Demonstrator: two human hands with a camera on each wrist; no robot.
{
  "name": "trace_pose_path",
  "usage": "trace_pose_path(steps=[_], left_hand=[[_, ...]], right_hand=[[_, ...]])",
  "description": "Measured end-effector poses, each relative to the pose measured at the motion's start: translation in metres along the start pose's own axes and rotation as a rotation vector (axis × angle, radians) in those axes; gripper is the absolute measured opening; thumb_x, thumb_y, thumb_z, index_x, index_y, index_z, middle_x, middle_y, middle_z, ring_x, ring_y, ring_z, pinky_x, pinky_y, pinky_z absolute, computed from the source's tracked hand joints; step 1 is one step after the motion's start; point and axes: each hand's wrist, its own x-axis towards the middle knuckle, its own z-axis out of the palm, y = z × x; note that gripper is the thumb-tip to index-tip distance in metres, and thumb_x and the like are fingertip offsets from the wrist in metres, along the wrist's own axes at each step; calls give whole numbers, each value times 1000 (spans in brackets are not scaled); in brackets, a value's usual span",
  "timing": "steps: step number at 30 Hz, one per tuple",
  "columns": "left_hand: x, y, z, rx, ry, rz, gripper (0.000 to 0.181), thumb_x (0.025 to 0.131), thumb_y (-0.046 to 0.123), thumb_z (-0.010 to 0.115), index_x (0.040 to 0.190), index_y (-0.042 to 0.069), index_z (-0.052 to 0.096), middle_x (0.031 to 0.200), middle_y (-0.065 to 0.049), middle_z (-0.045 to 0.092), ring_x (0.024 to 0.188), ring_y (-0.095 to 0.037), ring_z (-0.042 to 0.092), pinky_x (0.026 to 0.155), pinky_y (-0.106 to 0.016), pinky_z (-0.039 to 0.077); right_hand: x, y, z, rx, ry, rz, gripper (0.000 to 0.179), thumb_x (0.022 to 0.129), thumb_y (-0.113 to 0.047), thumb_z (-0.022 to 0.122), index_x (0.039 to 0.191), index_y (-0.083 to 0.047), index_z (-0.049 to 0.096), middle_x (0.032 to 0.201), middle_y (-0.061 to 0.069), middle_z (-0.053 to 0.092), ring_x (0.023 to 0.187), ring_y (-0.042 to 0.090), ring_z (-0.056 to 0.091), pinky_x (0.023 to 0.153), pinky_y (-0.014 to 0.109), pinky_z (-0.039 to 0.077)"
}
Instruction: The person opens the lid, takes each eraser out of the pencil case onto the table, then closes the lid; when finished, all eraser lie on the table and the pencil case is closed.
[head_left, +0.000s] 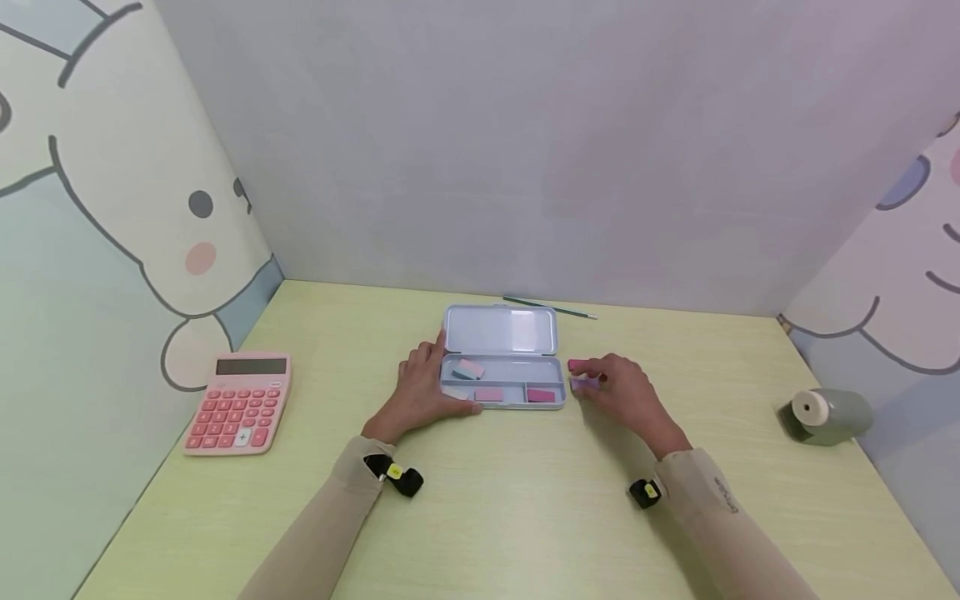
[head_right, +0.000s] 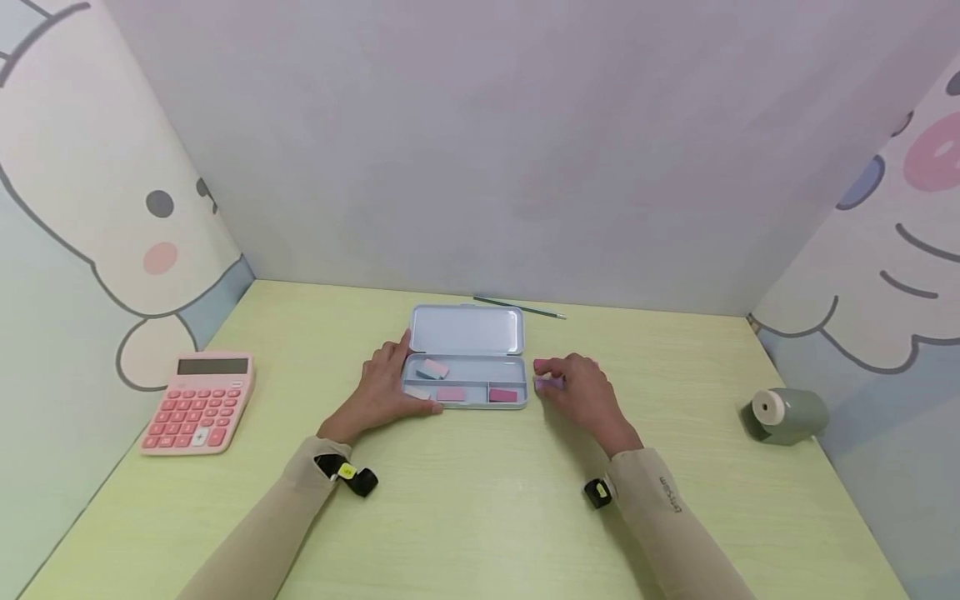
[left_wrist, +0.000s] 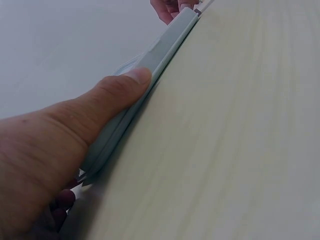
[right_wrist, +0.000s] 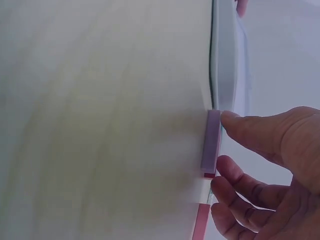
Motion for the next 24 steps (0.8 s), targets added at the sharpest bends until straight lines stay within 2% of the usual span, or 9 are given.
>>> trace_pose_path(steps=[8,15,24], left_hand=[[0,0,0,-1,-10,-9,146,71,63,93,174,10,5,155,-22,42,140,-38,40,117,-56,32],[0,-1,1,-12,-2,-8,146,70,63,93,174,10,6,154,-22,44,139,-38,41,116,-57,32],[1,-2,1,-10,-9,-15,146,71,64,93,174,12,4,155,-21,43,139,-37,40,119,-56,31]], right_hand=[[7,-13,-1,59,32,-62,26,97,-15,79,122,-8,80,112,13,78,106,31,70,94,52,53],[18,-35,11,108,26,-88,27,97,-18,79,121,-8,80,111,14,76,101,30,67,92,47,56],[30,-71,21,136,-19,-88,29,98,-24,78,125,-12,79,117,11,75,110,29,67,98,49,57]])
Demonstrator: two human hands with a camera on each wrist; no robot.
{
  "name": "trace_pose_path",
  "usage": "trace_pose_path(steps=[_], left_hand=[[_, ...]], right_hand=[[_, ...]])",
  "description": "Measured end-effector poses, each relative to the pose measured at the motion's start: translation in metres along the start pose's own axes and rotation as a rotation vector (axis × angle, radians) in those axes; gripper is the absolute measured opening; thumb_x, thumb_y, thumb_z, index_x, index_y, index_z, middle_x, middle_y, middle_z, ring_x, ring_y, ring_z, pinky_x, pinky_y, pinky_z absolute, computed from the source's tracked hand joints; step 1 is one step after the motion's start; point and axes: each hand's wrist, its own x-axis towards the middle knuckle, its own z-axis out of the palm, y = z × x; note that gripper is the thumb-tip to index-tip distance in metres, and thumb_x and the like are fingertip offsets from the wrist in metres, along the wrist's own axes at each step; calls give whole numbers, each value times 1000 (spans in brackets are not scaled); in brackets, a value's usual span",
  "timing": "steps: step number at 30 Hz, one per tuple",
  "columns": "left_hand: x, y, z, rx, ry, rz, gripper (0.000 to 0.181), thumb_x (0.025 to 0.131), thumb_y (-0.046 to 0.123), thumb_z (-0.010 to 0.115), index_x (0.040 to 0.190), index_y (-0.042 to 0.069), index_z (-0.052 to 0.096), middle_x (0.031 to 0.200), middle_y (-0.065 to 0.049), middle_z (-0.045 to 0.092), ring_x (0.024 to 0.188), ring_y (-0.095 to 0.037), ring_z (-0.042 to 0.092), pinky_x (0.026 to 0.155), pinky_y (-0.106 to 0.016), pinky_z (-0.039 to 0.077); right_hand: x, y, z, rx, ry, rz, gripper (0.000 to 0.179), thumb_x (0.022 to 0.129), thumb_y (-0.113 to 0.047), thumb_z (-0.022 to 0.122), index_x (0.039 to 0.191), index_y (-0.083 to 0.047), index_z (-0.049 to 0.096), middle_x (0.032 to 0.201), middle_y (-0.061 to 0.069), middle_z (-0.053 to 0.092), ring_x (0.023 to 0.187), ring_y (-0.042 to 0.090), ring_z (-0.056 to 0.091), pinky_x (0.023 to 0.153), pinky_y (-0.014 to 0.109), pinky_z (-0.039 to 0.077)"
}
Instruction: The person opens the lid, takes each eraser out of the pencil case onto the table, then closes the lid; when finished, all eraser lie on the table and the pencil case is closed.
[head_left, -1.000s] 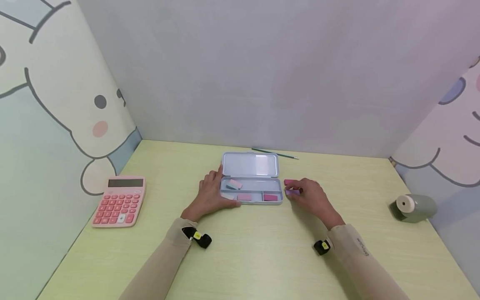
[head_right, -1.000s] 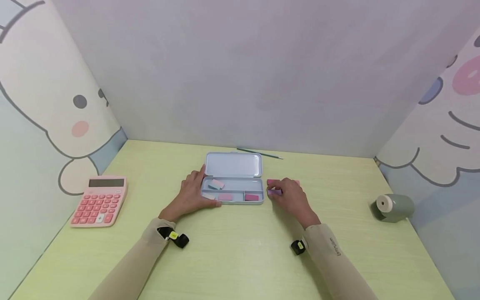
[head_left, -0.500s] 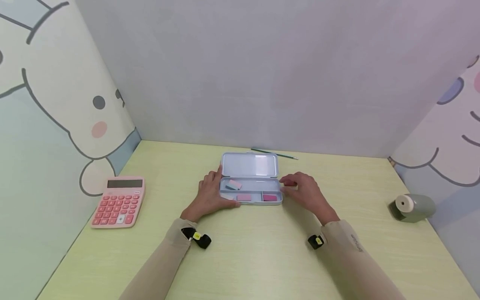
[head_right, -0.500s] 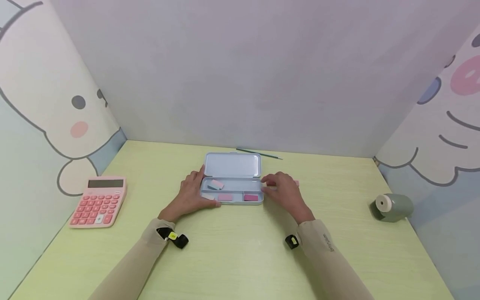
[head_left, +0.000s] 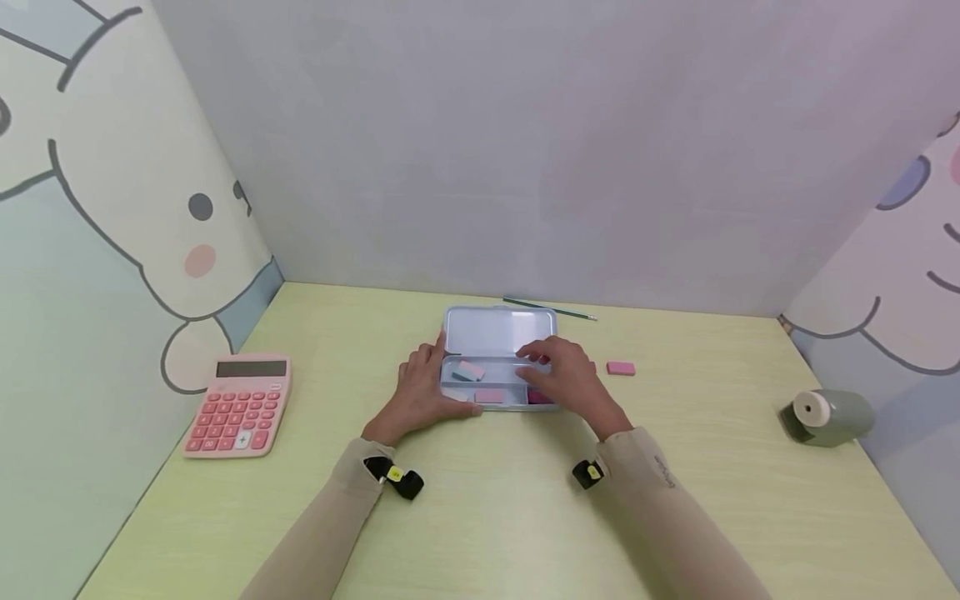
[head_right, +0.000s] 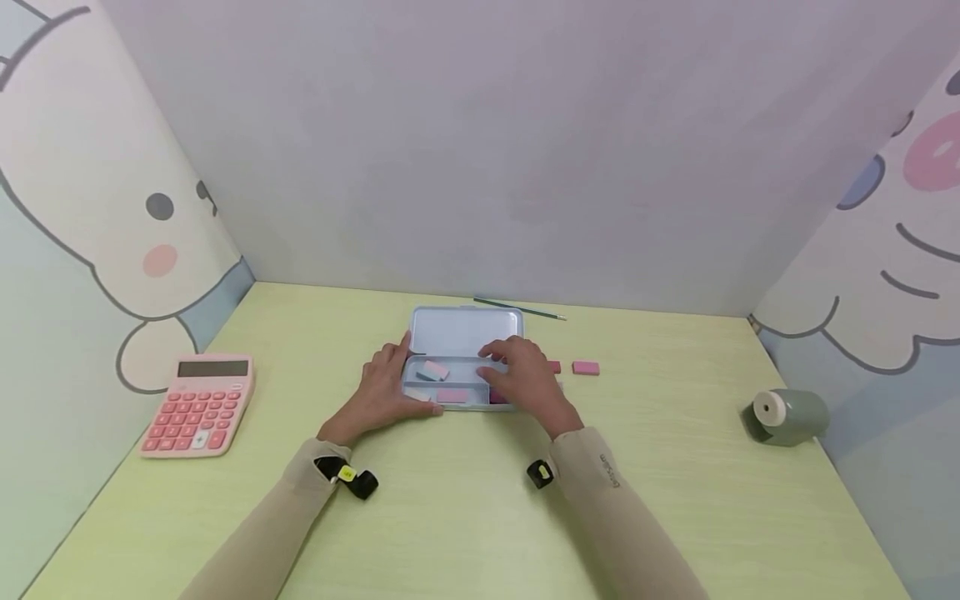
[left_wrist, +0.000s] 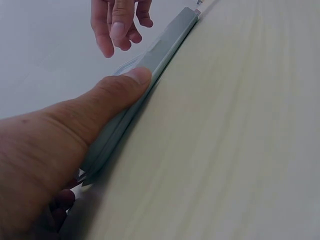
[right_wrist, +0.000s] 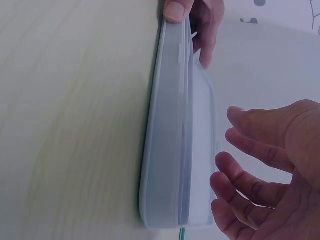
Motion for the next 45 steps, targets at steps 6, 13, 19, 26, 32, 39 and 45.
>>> trace_pose_path(steps=[6,13,19,26,32,39,45], left_hand=[[0,-2,2,6,5,0,147,70,67,92,175,13,5,155,-19,43,137,-36,41,117,-55,32],[-1,-2,2,5,10,15,145,71,67,91,174,12,5,154,-19,43,136,-35,42,113,-54,33],[0,-2,2,17,10,21,143,73,66,90,174,12,4,154,-19,43,138,-36,42,115,-55,31],[1,-2,2,34,8,17,143,73,64,91,174,12,4,155,-20,42,139,-37,41,116,-56,31],[1,-2,2,34,10,18,143,73,64,91,174,12,4,153,-20,43,136,-36,42,115,-55,32],[0,-2,2,31,10,20,143,74,62,92,174,11,4,152,-20,44,135,-36,43,113,-55,32],[1,-2,2,34,11,20,143,74,62,92,174,10,5,153,-20,44,135,-36,43,112,-54,33]], right_hand=[[11,-17,10,24,-22,-30,29,99,-24,78,125,-12,79,119,10,75,110,28,67,98,47,58],[26,-35,25,19,-58,-62,22,99,-24,77,118,-12,81,112,7,76,104,25,67,95,46,58],[39,-47,39,15,-105,-51,20,99,-24,77,114,-12,83,112,6,79,102,23,69,96,44,57],[44,-53,51,-27,-125,-67,15,98,-19,78,108,-9,84,107,6,82,94,19,70,96,43,58],[46,-56,55,-63,-112,-68,12,97,-18,80,104,-9,84,102,5,82,89,17,68,92,41,58],[48,-59,59,-99,-88,-79,11,95,-19,82,100,-10,85,98,5,82,89,18,69,90,41,59],[50,-60,62,-109,-73,-64,10,95,-18,82,99,-9,85,96,5,82,88,18,68,89,41,59]])
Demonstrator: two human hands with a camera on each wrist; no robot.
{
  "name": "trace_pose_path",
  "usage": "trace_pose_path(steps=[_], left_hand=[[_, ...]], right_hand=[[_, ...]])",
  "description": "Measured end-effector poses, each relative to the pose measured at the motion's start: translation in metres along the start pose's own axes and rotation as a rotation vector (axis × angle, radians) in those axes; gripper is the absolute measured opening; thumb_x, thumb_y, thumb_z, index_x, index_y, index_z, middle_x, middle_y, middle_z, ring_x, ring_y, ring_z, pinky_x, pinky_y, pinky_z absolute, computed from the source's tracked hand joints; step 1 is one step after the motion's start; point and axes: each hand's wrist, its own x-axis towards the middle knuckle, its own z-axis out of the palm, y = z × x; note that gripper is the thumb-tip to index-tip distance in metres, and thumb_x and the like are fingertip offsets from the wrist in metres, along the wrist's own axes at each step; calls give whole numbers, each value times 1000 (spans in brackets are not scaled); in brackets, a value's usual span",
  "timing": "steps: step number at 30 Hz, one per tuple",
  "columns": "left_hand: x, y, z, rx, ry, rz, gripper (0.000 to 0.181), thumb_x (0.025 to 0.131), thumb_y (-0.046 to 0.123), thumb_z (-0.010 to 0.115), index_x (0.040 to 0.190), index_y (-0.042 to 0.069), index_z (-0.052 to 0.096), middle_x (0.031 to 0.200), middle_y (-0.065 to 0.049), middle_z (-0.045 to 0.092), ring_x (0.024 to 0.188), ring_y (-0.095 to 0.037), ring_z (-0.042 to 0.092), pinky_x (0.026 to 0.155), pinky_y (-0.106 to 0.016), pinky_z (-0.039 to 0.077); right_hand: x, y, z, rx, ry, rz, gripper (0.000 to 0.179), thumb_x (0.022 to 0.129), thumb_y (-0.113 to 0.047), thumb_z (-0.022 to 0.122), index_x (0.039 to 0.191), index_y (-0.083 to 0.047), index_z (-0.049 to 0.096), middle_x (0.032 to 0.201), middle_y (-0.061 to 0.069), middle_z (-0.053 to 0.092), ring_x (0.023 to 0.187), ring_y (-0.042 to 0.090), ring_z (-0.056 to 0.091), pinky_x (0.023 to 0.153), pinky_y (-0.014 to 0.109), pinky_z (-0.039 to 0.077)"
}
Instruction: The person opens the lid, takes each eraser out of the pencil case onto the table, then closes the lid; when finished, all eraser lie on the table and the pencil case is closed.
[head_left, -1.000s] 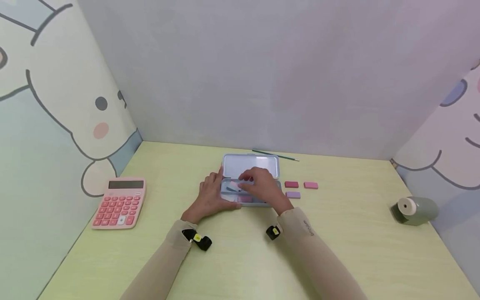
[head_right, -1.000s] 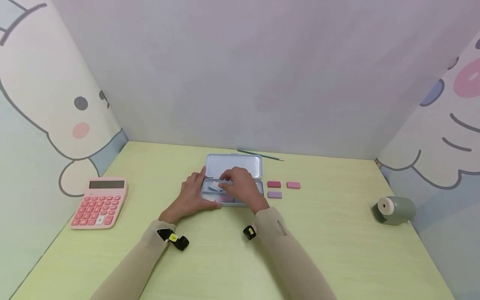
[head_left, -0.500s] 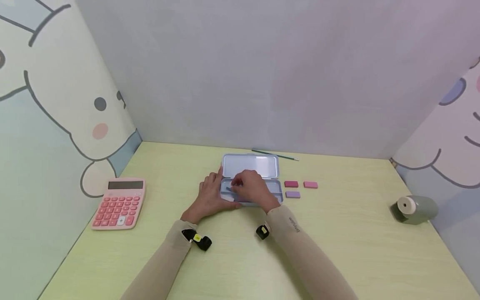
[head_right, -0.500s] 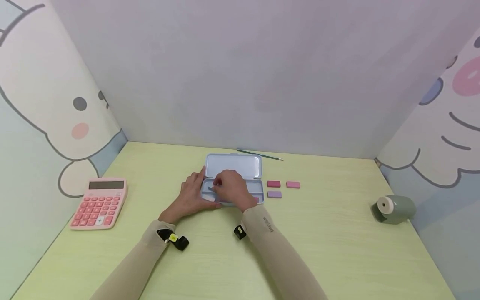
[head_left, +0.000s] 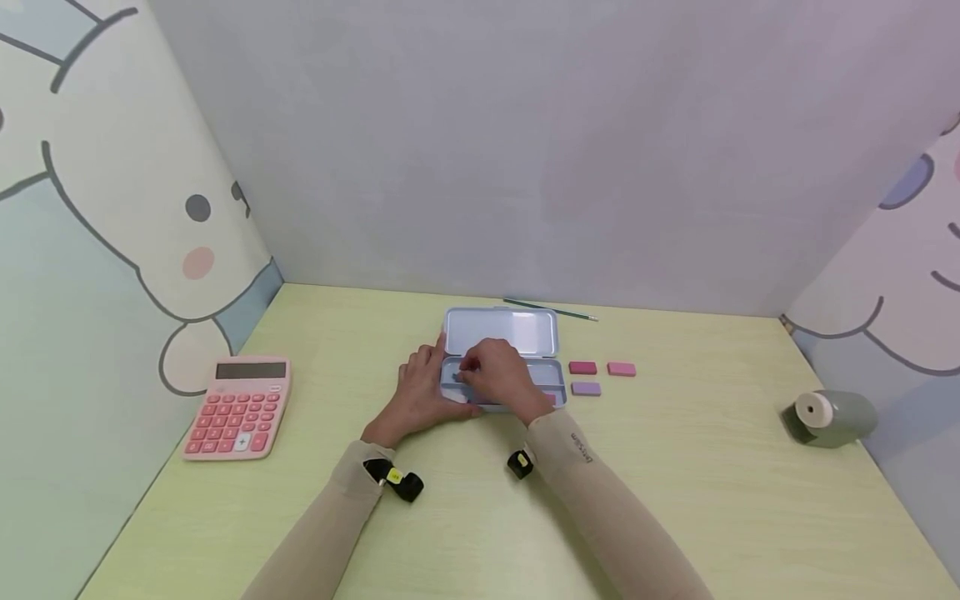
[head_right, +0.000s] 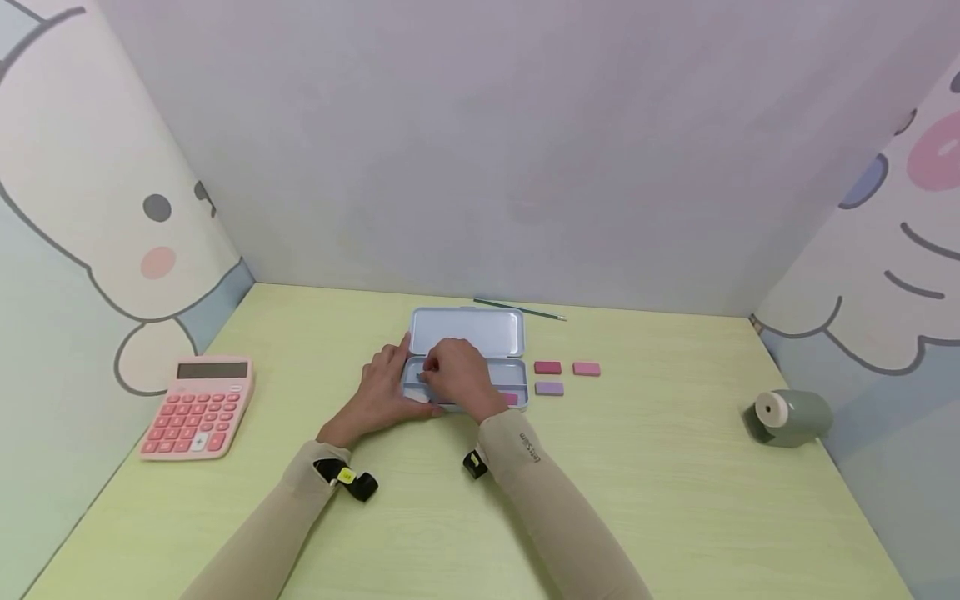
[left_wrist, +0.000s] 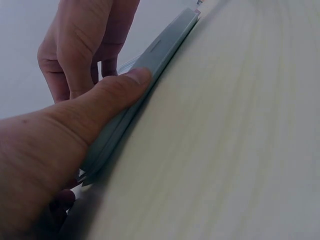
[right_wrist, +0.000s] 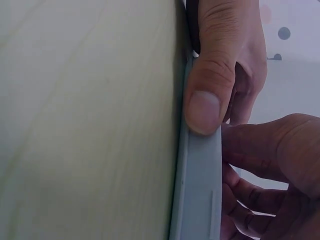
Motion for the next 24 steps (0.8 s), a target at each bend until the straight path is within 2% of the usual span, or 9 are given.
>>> trace_pose_path(steps=[6,14,19,24], left_hand=[[0,1,0,-6,7,6,143,73,61,93,174,10,5,150,-19,45,130,-36,44,109,-53,34],[1,1,0,-8,3,-2,143,73,63,91,174,10,5,153,-20,44,135,-37,43,112,-54,33],[1,1,0,-1,8,-3,143,73,65,91,174,9,6,153,-20,45,135,-36,43,111,-54,34],[0,1,0,2,6,-17,145,71,66,92,174,11,6,153,-19,45,134,-35,43,111,-52,34]], right_hand=[[-2,-1,-1,5,11,-3,9,97,-16,79,99,-9,85,96,4,81,88,18,67,89,39,59],[-15,-1,-15,82,50,27,8,101,-17,75,103,-10,78,93,3,77,82,17,63,82,36,55],[-25,6,-20,117,61,62,9,101,-21,76,104,-12,72,93,3,76,82,18,62,83,36,54],[-37,19,-29,114,86,38,8,101,-17,75,104,-13,69,95,3,75,84,18,62,81,34,53]])
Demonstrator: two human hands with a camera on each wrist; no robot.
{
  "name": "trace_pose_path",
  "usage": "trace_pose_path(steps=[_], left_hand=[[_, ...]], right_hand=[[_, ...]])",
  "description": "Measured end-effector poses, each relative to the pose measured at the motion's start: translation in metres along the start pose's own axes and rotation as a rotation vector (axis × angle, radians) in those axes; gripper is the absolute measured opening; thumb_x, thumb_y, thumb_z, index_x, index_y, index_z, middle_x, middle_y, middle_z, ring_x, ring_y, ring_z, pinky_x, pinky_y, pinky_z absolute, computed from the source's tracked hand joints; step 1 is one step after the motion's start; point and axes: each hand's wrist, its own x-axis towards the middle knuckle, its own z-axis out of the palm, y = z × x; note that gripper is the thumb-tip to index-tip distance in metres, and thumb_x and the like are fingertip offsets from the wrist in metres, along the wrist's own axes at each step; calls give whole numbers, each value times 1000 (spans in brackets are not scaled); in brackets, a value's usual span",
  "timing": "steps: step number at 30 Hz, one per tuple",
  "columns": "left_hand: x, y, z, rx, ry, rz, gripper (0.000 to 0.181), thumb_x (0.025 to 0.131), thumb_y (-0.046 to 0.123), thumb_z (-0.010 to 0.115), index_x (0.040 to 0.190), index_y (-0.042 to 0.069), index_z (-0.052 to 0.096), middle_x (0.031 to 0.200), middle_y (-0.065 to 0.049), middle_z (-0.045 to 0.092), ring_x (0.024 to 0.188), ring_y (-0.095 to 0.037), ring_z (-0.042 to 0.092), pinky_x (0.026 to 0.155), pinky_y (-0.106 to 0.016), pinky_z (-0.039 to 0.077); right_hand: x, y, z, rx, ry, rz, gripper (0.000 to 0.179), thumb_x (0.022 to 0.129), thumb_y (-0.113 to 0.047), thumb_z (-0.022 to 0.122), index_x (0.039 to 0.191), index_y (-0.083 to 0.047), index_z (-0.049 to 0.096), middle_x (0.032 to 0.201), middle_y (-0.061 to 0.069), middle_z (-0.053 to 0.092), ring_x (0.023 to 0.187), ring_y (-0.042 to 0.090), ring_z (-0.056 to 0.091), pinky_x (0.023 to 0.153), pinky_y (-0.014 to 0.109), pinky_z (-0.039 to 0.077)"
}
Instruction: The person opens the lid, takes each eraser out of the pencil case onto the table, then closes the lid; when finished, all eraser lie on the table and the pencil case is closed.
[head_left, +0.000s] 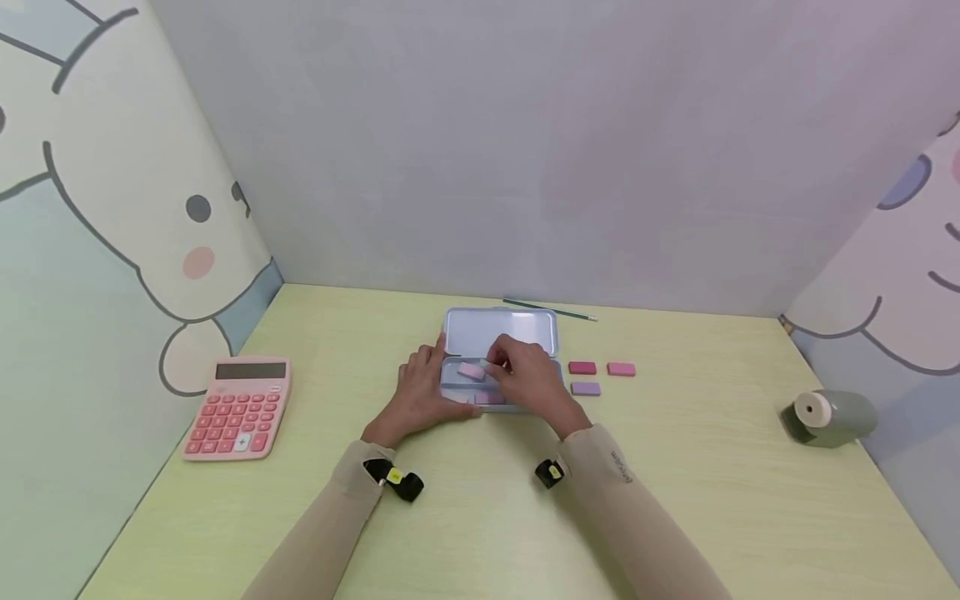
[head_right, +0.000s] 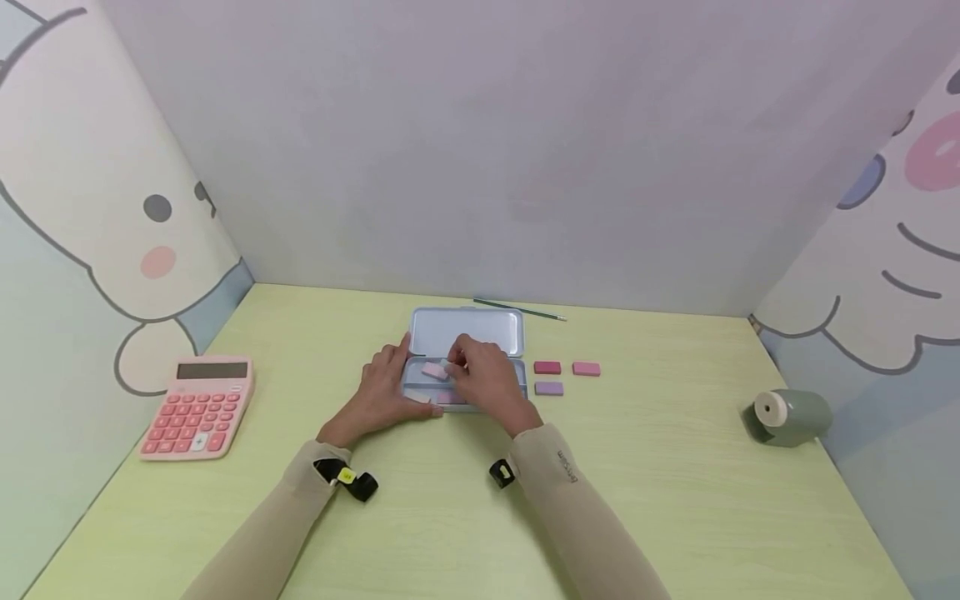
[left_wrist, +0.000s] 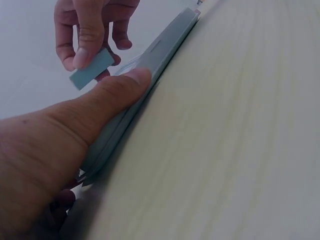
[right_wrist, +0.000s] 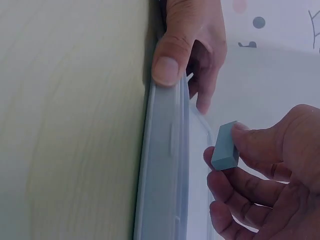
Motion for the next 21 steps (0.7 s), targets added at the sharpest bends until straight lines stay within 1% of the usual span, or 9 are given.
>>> trace_pose_path(steps=[5,9,12,17,21], left_hand=[[0,0,0,-17,7,-1,146,69,65,93,174,11,7,153,-20,45,135,-36,43,113,-54,34],[-1,0,0,-20,7,1,147,69,65,93,174,12,6,154,-20,45,136,-36,42,116,-55,33],[-2,1,0,-26,2,3,146,70,64,93,174,11,6,155,-21,44,137,-36,42,116,-55,33],[-3,2,-2,-33,-1,7,146,70,63,94,174,9,6,153,-22,45,136,-36,43,115,-55,34],[-3,2,-2,-31,-6,8,146,70,63,93,174,10,5,154,-22,44,138,-37,42,117,-56,33]], right_hand=[[-10,15,-16,8,24,2,8,100,-13,76,105,-10,70,99,6,75,90,21,64,84,36,54],[-20,29,-28,16,40,35,12,99,-10,76,110,-9,71,105,8,76,96,23,67,89,40,57],[-28,39,-38,1,60,41,18,98,-7,76,115,-6,72,108,11,76,97,25,68,91,44,59],[-41,57,-53,-24,100,14,25,98,-3,74,123,0,74,111,16,77,100,31,71,91,50,59],[-50,70,-64,-56,115,-12,26,97,-2,75,122,1,75,109,16,78,100,32,71,89,50,57]])
